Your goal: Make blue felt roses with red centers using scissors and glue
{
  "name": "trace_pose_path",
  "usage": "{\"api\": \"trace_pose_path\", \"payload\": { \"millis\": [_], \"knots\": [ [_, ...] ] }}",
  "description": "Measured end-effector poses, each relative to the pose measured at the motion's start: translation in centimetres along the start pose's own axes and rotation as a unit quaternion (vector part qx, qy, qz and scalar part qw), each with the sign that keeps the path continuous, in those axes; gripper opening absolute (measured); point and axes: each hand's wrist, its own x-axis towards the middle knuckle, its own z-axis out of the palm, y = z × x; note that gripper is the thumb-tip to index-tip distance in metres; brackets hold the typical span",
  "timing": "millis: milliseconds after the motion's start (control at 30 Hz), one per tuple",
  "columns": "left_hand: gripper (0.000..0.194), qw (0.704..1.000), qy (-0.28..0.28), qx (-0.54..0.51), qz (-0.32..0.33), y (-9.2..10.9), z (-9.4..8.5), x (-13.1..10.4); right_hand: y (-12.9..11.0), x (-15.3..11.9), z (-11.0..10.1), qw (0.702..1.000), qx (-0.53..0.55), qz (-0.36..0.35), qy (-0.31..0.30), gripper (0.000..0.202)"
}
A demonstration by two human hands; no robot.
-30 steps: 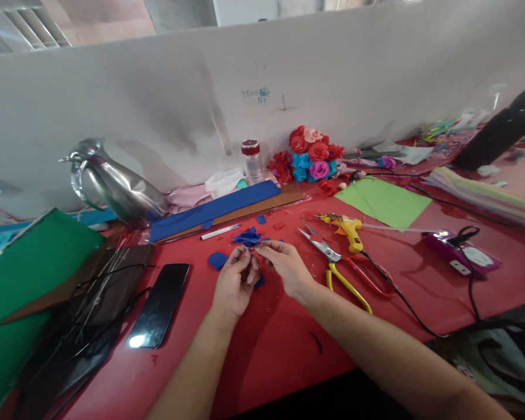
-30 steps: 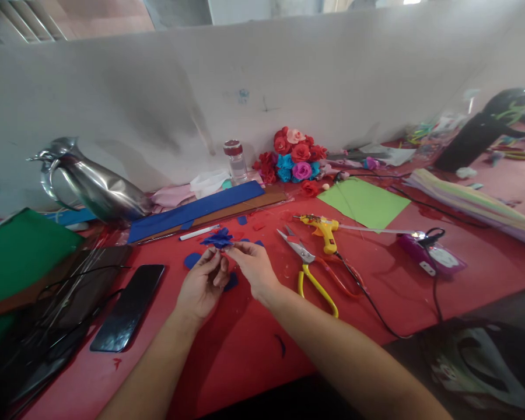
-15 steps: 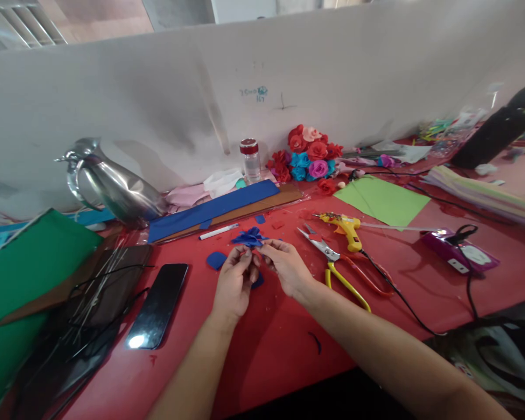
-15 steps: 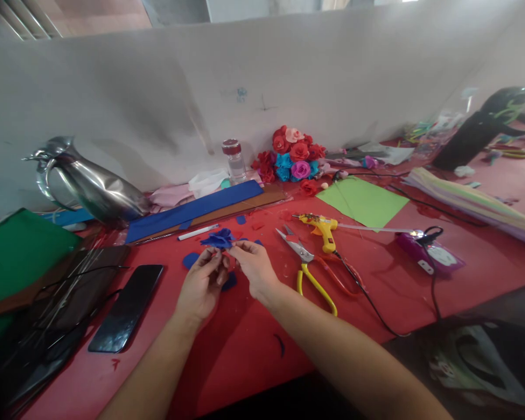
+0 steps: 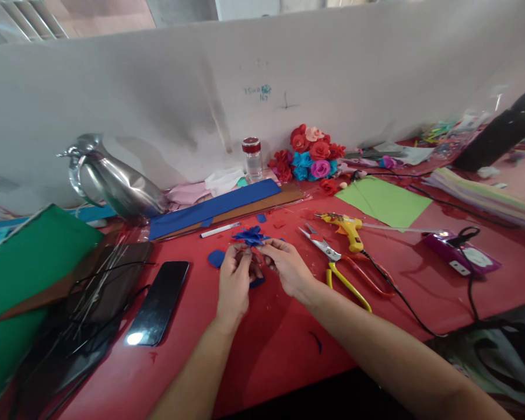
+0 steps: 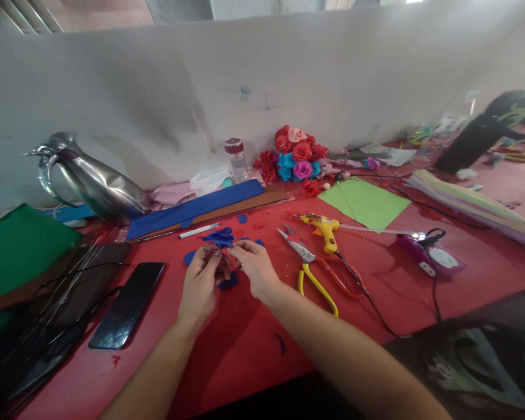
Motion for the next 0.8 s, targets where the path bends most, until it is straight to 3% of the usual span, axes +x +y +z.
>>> {"api": "trace_pose_path", "payload": {
  "millis": [200, 333, 400, 433, 533, 633, 667, 700, 800],
  "knots": [
    [0.018, 1.000, 0.025, -0.007, 0.002, -0.1, -0.2, 0.3, 0.2, 0.0, -0.2, 1.000, -0.026, -0.003, 0.009, 0.018],
    [0.016, 0.999, 0.047, -0.015, -0.002, 0.0, -0.4, 0.6, -1.5, -0.6, -0.4, 0.979, -0.172, -0.105, -0.032, 0.016],
    [0.015, 0.999, 0.052, -0.016, -0.001, 0.0, -0.4, 0.8, -3.4, -1.0, -1.3, 0.930, -0.315, -0.178, -0.057, 0.022],
    [0.015, 0.998, 0.054, -0.016, -0.002, 0.0, -0.5, 0.8, -4.5, -1.2, -2.2, 0.890, -0.402, -0.209, -0.039, 0.026],
    [0.015, 0.997, 0.068, -0.019, -0.006, 0.0, -0.6, 1.0, -7.2, -1.5, -6.4, 0.751, -0.590, -0.265, 0.130, 0.024],
    [0.018, 0.996, 0.089, -0.019, 0.009, -0.1, -0.8, 1.2, -8.2, -1.2, -12.1, 0.632, -0.696, -0.179, 0.290, 0.028],
    [0.019, 0.995, 0.098, -0.019, 0.015, -0.2, -0.9, 1.3, -8.3, -0.9, -13.9, 0.608, -0.721, -0.131, 0.306, 0.033],
    [0.020, 0.994, 0.105, -0.020, 0.018, -0.2, -1.0, 1.4, -8.2, -0.5, -15.4, 0.601, -0.732, -0.090, 0.307, 0.035],
    [0.021, 0.992, 0.119, -0.031, 0.019, -0.3, -1.2, 1.6, -7.9, 0.6, -17.9, 0.626, -0.741, -0.049, 0.237, 0.029]
  ]
}}
